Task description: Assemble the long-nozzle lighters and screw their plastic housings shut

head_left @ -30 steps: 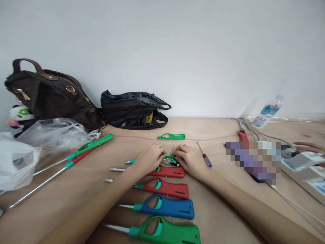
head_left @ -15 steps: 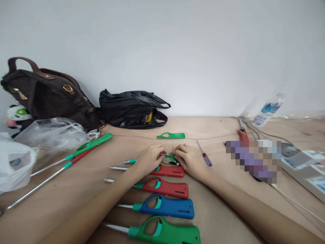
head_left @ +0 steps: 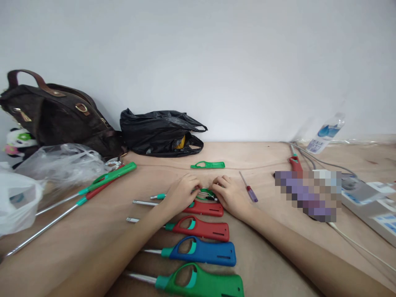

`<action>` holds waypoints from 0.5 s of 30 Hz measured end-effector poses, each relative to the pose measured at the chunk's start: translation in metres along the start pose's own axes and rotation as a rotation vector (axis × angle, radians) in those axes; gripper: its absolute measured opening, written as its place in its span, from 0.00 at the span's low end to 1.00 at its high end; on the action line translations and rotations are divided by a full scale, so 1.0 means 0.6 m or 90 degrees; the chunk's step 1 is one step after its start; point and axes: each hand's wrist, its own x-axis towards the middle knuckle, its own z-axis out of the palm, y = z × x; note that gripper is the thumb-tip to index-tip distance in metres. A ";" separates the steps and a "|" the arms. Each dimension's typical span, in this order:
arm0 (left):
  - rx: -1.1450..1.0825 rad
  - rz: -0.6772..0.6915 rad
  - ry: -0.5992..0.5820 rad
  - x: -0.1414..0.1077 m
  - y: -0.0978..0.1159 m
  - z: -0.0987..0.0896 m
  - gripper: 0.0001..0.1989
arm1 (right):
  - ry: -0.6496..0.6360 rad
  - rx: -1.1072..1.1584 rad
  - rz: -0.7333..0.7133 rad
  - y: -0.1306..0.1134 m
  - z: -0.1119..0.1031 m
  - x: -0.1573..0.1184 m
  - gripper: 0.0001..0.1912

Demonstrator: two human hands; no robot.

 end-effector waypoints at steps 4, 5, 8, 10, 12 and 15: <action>-0.009 0.016 0.011 -0.002 0.000 0.000 0.09 | 0.009 -0.025 -0.016 0.002 0.004 -0.002 0.13; -0.010 0.018 0.011 -0.002 0.000 0.000 0.09 | 0.008 -0.028 -0.017 0.002 0.004 -0.002 0.12; -0.010 0.020 0.011 -0.003 -0.001 0.000 0.09 | 0.004 -0.033 -0.019 0.001 0.004 -0.003 0.12; -0.008 0.020 0.011 -0.003 -0.002 0.002 0.09 | 0.002 -0.039 -0.019 0.001 0.003 -0.003 0.12; -0.002 0.025 0.011 -0.003 -0.004 0.004 0.09 | 0.001 -0.044 -0.020 0.002 0.003 -0.003 0.12; 0.019 0.044 0.007 -0.003 -0.007 0.006 0.08 | -0.001 -0.051 -0.027 0.002 0.003 -0.003 0.12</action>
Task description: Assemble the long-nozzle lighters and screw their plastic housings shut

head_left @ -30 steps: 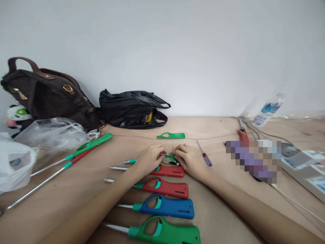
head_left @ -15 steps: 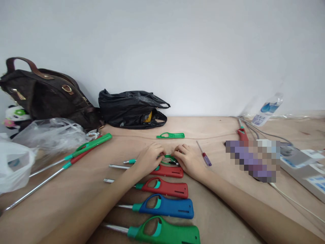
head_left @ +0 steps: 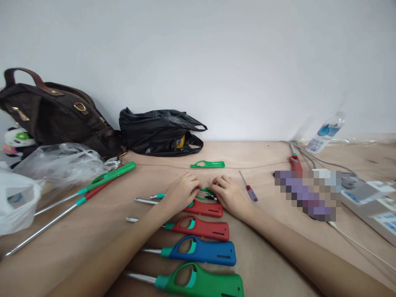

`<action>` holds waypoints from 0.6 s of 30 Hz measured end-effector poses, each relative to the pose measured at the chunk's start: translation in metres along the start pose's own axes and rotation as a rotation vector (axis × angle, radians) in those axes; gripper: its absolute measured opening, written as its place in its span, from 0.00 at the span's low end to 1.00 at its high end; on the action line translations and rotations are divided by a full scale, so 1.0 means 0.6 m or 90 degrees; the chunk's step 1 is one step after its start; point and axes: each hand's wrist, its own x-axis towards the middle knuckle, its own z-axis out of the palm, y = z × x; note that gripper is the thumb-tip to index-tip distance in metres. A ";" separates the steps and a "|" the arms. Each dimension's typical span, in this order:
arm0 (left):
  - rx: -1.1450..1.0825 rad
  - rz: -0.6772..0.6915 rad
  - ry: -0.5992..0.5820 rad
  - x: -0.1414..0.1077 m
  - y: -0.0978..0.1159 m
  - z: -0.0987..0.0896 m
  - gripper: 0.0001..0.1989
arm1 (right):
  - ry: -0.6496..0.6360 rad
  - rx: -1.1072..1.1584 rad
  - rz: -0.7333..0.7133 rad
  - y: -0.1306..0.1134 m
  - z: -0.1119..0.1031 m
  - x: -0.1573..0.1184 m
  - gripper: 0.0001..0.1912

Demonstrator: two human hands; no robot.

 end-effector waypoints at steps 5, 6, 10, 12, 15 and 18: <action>0.087 0.033 -0.019 0.000 -0.002 -0.007 0.07 | 0.005 -0.015 -0.009 0.000 0.000 0.000 0.13; 0.114 0.045 -0.029 0.000 -0.002 -0.009 0.08 | 0.006 -0.019 -0.010 -0.001 0.000 0.000 0.13; 0.187 0.078 -0.062 -0.001 0.000 -0.015 0.06 | 0.003 -0.039 -0.011 0.000 0.001 0.000 0.13; 0.180 0.079 -0.065 -0.001 0.000 -0.015 0.06 | 0.004 -0.041 -0.012 0.000 0.002 -0.001 0.13; 0.164 0.088 -0.064 -0.001 0.000 -0.014 0.07 | 0.007 -0.041 -0.010 0.000 0.001 -0.001 0.13; 0.169 0.099 -0.062 -0.002 -0.001 -0.014 0.07 | 0.005 -0.042 -0.008 -0.001 0.000 0.000 0.12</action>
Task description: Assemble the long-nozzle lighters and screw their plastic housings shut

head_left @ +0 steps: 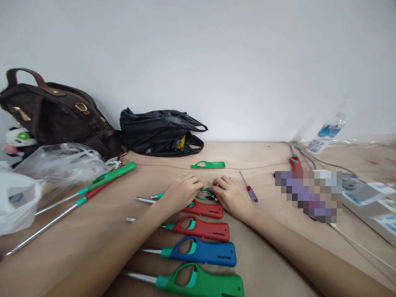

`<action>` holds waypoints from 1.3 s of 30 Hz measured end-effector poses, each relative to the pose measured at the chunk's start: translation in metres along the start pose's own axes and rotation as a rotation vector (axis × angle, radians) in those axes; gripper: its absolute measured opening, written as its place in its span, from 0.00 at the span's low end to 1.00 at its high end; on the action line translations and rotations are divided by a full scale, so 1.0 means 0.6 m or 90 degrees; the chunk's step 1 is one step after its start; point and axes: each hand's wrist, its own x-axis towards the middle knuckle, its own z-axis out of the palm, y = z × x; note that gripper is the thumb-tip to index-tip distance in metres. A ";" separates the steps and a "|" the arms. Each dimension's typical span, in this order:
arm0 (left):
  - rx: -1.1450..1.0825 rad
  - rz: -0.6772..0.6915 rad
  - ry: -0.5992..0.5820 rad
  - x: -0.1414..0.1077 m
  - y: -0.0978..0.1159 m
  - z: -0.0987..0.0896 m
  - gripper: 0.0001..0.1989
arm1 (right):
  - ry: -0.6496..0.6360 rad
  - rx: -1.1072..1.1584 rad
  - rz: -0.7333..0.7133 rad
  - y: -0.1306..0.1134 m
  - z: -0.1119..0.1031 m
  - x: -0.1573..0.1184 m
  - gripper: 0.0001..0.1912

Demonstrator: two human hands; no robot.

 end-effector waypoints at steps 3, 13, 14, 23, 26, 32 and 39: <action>0.012 0.006 0.000 0.000 0.000 0.000 0.07 | 0.001 0.003 0.000 -0.001 -0.001 0.000 0.12; 0.080 0.031 0.001 0.001 0.002 -0.005 0.07 | 0.000 0.003 0.003 -0.002 -0.001 0.000 0.12; 0.082 0.033 -0.003 0.001 0.002 -0.006 0.07 | 0.000 0.003 0.004 -0.002 -0.001 0.000 0.12; 0.058 0.060 -0.029 0.000 -0.004 -0.017 0.07 | 0.001 -0.001 0.004 -0.003 -0.003 0.001 0.11; 0.029 0.047 -0.035 -0.001 -0.008 -0.008 0.07 | 0.005 0.000 -0.001 -0.004 -0.005 0.001 0.11; -0.083 -0.029 -0.017 0.000 -0.014 0.003 0.09 | 0.011 0.002 -0.005 -0.004 -0.005 0.001 0.11; -0.170 -0.067 -0.055 0.005 -0.014 -0.021 0.12 | 0.012 0.004 -0.001 -0.005 -0.006 0.002 0.12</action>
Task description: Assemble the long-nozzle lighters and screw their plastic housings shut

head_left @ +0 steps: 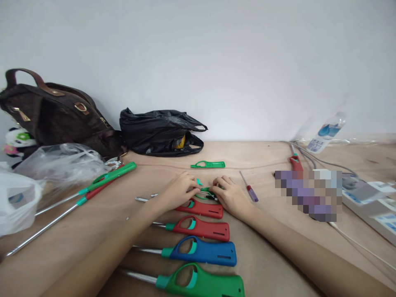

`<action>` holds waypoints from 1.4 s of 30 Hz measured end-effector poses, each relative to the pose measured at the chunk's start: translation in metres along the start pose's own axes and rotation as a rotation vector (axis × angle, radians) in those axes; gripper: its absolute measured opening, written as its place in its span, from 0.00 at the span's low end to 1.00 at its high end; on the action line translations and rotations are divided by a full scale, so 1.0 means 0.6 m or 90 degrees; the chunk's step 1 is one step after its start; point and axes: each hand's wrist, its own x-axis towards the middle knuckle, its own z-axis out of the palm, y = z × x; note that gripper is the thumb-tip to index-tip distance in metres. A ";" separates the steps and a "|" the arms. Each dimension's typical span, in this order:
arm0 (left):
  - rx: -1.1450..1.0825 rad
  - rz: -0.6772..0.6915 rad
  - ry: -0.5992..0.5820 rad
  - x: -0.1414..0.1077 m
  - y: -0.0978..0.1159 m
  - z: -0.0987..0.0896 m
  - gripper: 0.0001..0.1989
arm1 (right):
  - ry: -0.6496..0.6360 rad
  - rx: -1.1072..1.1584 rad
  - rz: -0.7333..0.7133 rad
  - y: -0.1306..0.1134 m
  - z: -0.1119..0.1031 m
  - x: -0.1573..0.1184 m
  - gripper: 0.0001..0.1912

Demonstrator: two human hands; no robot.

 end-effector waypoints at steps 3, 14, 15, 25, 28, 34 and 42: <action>-0.006 -0.003 -0.012 -0.001 -0.001 -0.003 0.12 | -0.001 0.000 0.003 -0.001 -0.001 0.000 0.12; 0.145 -0.035 -0.003 -0.004 0.024 0.014 0.10 | -0.010 -0.007 0.005 0.000 0.002 -0.001 0.12; 0.160 -0.036 -0.005 -0.004 0.029 0.013 0.10 | -0.014 -0.012 0.007 -0.001 0.002 0.000 0.12; 0.213 -0.023 -0.001 -0.004 0.037 0.017 0.08 | -0.035 -0.016 0.020 -0.002 0.006 -0.002 0.17; 0.208 -0.022 -0.002 -0.005 0.037 0.016 0.08 | -0.041 -0.006 0.017 0.000 0.010 -0.003 0.22; 0.205 -0.024 -0.012 -0.005 0.040 0.014 0.09 | -0.058 -0.003 0.021 -0.001 0.007 -0.002 0.21; 0.194 -0.031 -0.025 -0.004 0.041 0.011 0.09 | -0.072 -0.024 0.009 -0.003 0.003 0.000 0.23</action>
